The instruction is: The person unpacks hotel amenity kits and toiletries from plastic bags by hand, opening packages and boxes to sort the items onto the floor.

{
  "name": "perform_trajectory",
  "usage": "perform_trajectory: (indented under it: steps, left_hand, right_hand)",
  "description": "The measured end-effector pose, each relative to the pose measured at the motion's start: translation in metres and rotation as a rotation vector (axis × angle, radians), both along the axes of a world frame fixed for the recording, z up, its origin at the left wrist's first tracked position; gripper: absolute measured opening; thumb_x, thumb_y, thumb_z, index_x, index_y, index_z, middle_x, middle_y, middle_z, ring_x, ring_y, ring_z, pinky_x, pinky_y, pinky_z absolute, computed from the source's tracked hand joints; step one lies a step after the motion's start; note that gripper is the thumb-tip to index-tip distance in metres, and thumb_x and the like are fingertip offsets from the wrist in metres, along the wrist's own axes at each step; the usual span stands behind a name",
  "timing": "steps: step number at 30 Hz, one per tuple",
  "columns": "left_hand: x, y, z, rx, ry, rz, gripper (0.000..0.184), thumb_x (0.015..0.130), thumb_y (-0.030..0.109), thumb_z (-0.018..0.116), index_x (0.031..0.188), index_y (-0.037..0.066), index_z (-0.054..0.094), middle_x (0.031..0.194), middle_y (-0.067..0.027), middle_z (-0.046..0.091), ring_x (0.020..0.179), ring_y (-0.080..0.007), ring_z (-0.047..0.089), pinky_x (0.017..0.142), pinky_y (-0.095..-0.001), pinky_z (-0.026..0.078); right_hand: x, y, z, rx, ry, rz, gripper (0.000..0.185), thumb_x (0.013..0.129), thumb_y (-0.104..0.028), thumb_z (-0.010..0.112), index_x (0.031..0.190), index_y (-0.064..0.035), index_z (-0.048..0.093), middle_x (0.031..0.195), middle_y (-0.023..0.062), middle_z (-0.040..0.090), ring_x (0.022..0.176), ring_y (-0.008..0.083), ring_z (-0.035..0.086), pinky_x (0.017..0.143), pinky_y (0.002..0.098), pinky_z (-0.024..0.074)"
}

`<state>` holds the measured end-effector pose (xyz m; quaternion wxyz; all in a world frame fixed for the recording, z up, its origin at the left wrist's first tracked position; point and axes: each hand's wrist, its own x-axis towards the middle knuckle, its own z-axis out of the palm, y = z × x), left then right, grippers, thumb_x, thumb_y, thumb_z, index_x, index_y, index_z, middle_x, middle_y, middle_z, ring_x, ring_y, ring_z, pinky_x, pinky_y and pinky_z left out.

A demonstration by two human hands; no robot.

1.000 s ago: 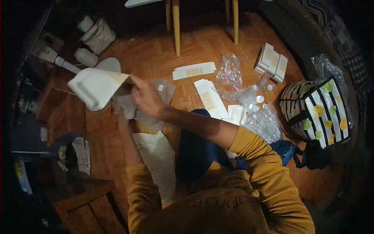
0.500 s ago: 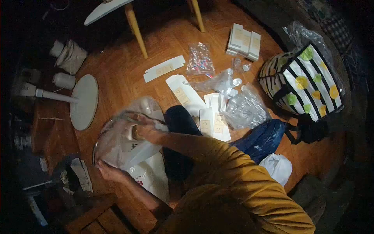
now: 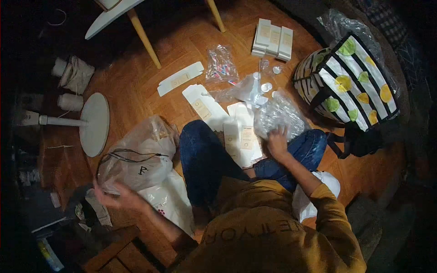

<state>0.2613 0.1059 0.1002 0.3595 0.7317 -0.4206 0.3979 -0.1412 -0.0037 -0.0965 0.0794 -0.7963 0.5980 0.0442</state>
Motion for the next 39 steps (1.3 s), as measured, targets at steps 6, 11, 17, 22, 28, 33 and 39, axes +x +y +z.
perform_trajectory:
  steps: [6, 11, 17, 22, 28, 33, 39]
  left_hand:
    - [-0.163, -0.084, -0.118, 0.85, 0.89, -1.24, 0.081, 0.066, 0.03, 0.069, 0.13, 0.003, 0.026, 0.135, -0.0165, 0.022, 0.125, -0.0306, 0.022, 0.103, -0.038, 0.019]
    - [-0.162, -0.094, -0.073, 0.629, 1.796, -1.201, 0.049, 0.082, 0.029, 0.051, 0.12, 0.0, 0.04, 0.12, -0.0163, 0.044, 0.111, -0.0316, 0.042, 0.097, -0.0384, 0.031]
    - [-0.133, -0.08, -0.056, -0.34, 2.227, -1.272, 0.043, 0.085, 0.034, 0.047, 0.111, 0.0, 0.046, 0.104, -0.0135, 0.053, 0.095, -0.0257, 0.052, 0.085, -0.034, 0.04]
    - [-0.117, -0.065, -0.047, -0.372, 2.187, -1.211, 0.044, 0.086, 0.033, 0.045, 0.114, 0.0, 0.044, 0.107, -0.0131, 0.051, 0.096, -0.0226, 0.051, 0.083, -0.0307, 0.041]
    - [-0.066, -0.039, -0.01, -0.412, 1.892, -1.267, 0.044, 0.087, 0.032, 0.044, 0.117, 0.0, 0.042, 0.11, -0.0127, 0.049, 0.097, -0.0188, 0.049, 0.079, -0.0267, 0.042]
    - [0.014, 0.009, 0.033, -0.399, 0.708, -0.285, 0.053, 0.083, 0.032, 0.046, 0.125, 0.0, 0.035, 0.114, -0.0176, 0.045, 0.103, -0.0295, 0.046, 0.093, -0.0395, 0.034]
    - [0.096, 0.066, -0.063, 0.469, 0.666, 0.344, 0.061, 0.079, 0.035, 0.056, 0.122, -0.004, 0.038, 0.116, -0.0216, 0.046, 0.099, -0.0311, 0.049, 0.086, -0.0411, 0.039]
  right_hand:
    - [0.065, -0.005, 0.158, 0.038, -1.195, 0.336, 0.041, 0.065, -0.002, 0.059, 0.106, -0.0053, 0.052, 0.118, 0.0162, 0.047, 0.119, 0.0276, 0.035, 0.097, 0.0325, 0.0306]
    - [0.082, -0.025, 0.188, -0.391, -1.398, 0.058, 0.041, 0.071, -0.003, 0.064, 0.109, -0.0046, 0.05, 0.112, 0.0133, 0.052, 0.111, 0.0269, 0.044, 0.092, 0.0342, 0.0357]
    - [0.108, -0.006, 0.171, 0.613, -1.758, -0.055, 0.017, 0.074, -0.006, 0.06, 0.088, 0.0022, 0.055, 0.083, 0.0073, 0.058, 0.078, 0.0169, 0.058, 0.073, 0.0254, 0.0462]
    - [0.143, -0.03, 0.2, 0.878, -2.029, -0.025, 0.018, 0.075, -0.004, 0.06, 0.092, 0.0003, 0.057, 0.089, 0.0057, 0.06, 0.083, 0.0109, 0.056, 0.077, 0.0258, 0.0437]
    - [0.211, -0.008, 0.189, 0.283, -1.341, 0.688, 0.018, 0.075, -0.01, 0.059, 0.092, -0.0043, 0.057, 0.1, 0.012, 0.055, 0.092, 0.0235, 0.054, 0.075, 0.0336, 0.0458]
    - [0.287, 0.01, 0.215, 0.034, -1.446, 0.782, 0.019, 0.076, -0.015, 0.058, 0.089, -0.0023, 0.054, 0.083, 0.0111, 0.056, 0.075, 0.0271, 0.056, 0.065, 0.036, 0.0468]
    - [0.414, 0.025, 0.1, -0.385, -1.179, 1.184, 0.023, 0.081, -0.02, 0.044, 0.09, -0.0019, 0.054, 0.079, 0.0082, 0.053, 0.076, 0.0208, 0.054, 0.063, 0.0309, 0.0462]
